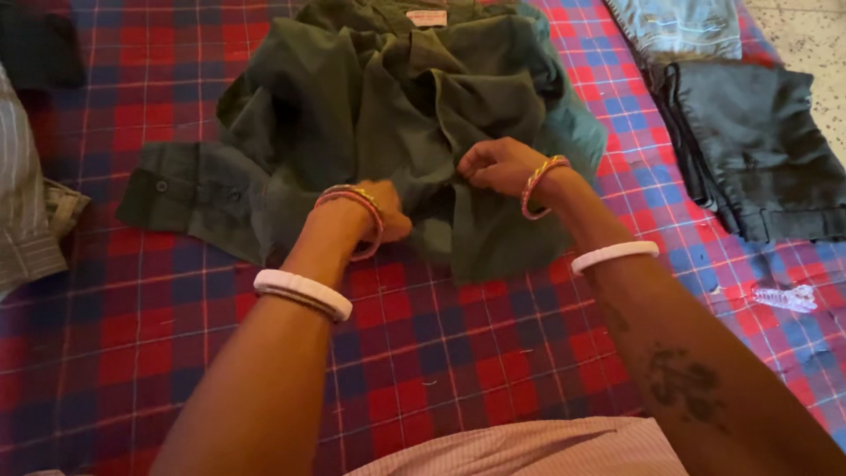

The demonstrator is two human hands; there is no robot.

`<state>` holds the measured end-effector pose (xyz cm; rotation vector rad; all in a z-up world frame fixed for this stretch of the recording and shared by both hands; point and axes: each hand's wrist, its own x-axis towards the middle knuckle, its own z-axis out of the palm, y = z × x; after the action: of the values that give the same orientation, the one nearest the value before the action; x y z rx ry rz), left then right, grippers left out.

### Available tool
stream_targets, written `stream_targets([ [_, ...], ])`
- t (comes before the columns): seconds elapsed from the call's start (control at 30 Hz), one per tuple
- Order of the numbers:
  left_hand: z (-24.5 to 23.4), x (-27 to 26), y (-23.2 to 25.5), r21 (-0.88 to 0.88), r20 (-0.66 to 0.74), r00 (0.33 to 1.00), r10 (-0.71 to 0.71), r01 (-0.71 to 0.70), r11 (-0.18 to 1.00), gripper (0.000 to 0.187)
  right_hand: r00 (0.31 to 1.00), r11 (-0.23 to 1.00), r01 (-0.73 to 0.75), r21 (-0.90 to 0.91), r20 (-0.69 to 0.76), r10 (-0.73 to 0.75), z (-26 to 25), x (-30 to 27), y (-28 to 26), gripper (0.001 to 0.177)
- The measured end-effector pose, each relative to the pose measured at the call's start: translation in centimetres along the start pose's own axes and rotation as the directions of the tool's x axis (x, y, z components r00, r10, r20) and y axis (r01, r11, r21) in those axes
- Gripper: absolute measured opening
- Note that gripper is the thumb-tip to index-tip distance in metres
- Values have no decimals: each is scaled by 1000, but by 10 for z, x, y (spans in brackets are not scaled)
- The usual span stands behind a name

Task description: The person buttons a long-sleeved shirt on a flat surface, smoothing the fabric with their hands after each button is fastened.

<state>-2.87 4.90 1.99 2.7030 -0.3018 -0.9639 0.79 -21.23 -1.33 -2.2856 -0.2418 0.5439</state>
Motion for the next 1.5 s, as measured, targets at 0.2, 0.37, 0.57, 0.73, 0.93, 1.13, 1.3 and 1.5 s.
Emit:
stream_targets([
  [0.2, -25, 12, 16, -44, 152, 988, 12, -5, 999, 33, 997, 980, -75, -183, -47, 67, -2, -15, -37, 29],
  [0.37, -8, 29, 27, -307, -349, 935, 60, -175, 935, 30, 986, 943, -109, -315, -151, 63, 23, -23, -48, 55],
  [0.57, 35, 39, 30, -449, -507, 855, -105, -158, 880, 47, 970, 976, 41, -216, -224, -90, 33, -10, 4, 40],
  [0.73, 21, 24, 30, -411, -507, 861, -37, -204, 889, 38, 974, 985, -9, -171, -224, -30, 13, -12, 33, 46],
  [0.93, 21, 18, 41, -417, -474, 878, -75, -149, 897, 23, 962, 993, -51, 104, -261, 77, 21, -19, 19, 43],
  [1.13, 29, 40, 41, -361, -480, 871, -109, -83, 929, 21, 923, 992, -117, -42, -374, 92, 22, -26, -13, 35],
  [1.3, 31, 46, 37, -255, -495, 863, -100, -34, 966, 18, 873, 992, -8, -125, -485, -54, 23, -20, 5, 31],
  [1.5, 15, 45, 39, -298, -534, 832, -146, -24, 954, 18, 897, 974, -101, 202, -404, 177, 5, -13, 6, 22],
])
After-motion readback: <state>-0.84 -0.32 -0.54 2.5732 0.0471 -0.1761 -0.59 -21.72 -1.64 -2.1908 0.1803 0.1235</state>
